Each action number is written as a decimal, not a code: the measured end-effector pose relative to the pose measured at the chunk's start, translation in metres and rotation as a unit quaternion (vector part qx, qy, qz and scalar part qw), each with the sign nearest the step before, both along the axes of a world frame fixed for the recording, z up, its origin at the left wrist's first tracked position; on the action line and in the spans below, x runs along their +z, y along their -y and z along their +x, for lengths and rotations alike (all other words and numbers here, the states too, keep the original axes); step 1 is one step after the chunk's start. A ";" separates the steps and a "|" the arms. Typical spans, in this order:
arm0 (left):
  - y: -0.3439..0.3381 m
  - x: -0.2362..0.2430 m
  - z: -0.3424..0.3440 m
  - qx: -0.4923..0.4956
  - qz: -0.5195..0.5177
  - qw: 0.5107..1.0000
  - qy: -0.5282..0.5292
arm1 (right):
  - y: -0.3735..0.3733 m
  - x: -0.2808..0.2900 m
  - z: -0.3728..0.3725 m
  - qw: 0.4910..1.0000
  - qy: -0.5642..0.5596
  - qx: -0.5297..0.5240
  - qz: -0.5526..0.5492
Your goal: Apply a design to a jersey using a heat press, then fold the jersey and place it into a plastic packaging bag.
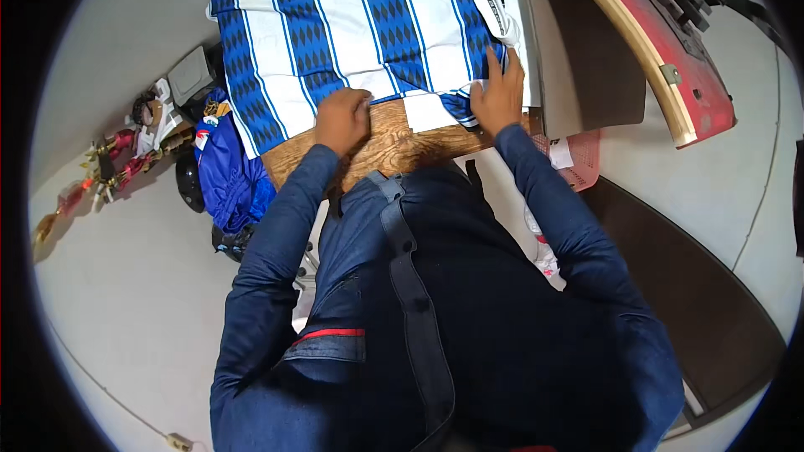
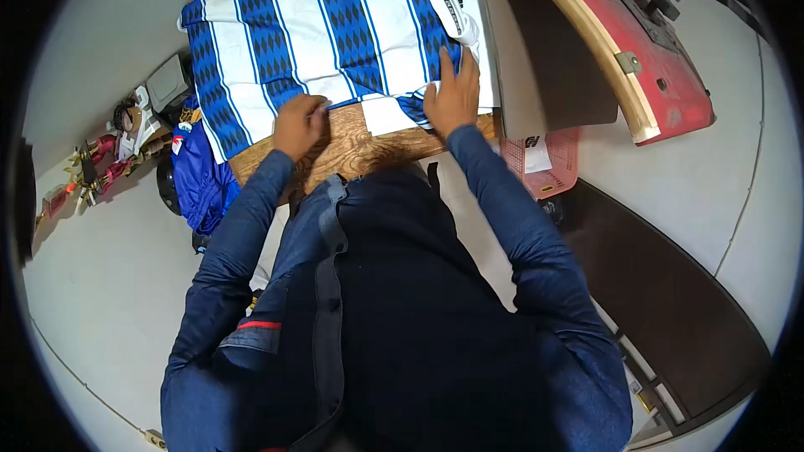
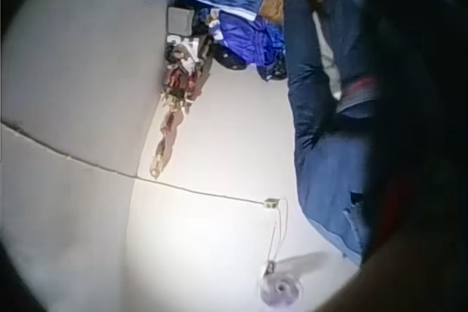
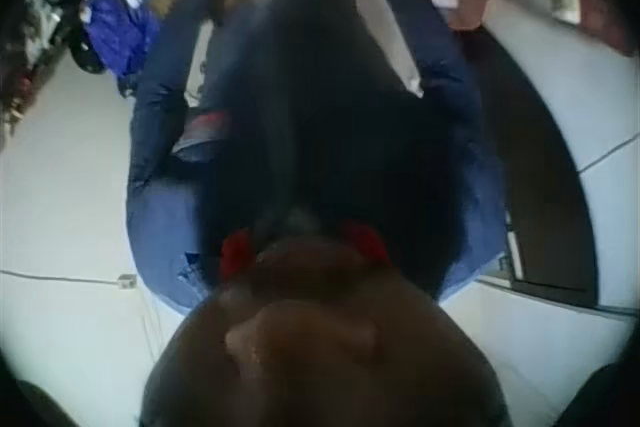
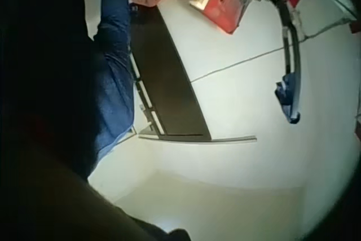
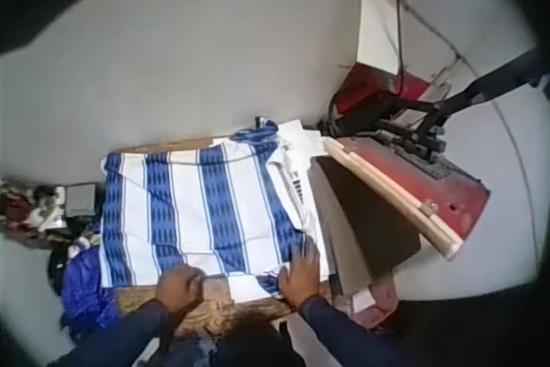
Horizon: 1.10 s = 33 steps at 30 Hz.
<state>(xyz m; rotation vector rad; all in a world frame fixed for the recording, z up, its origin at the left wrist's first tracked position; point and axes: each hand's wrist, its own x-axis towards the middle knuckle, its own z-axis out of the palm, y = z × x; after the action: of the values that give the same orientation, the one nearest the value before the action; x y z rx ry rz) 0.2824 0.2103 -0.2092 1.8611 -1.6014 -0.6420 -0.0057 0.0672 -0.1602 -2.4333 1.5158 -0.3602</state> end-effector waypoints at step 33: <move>0.094 0.064 -0.174 0.350 0.198 0.680 -0.613 | -0.013 0.067 -0.041 0.971 0.061 0.228 -0.035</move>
<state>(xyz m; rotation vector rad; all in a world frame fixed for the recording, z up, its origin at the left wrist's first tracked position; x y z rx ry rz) 0.1087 0.1167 -0.1448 1.4345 0.1571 -1.4614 -0.0471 0.0802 -0.0928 -2.6587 0.8682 -0.4619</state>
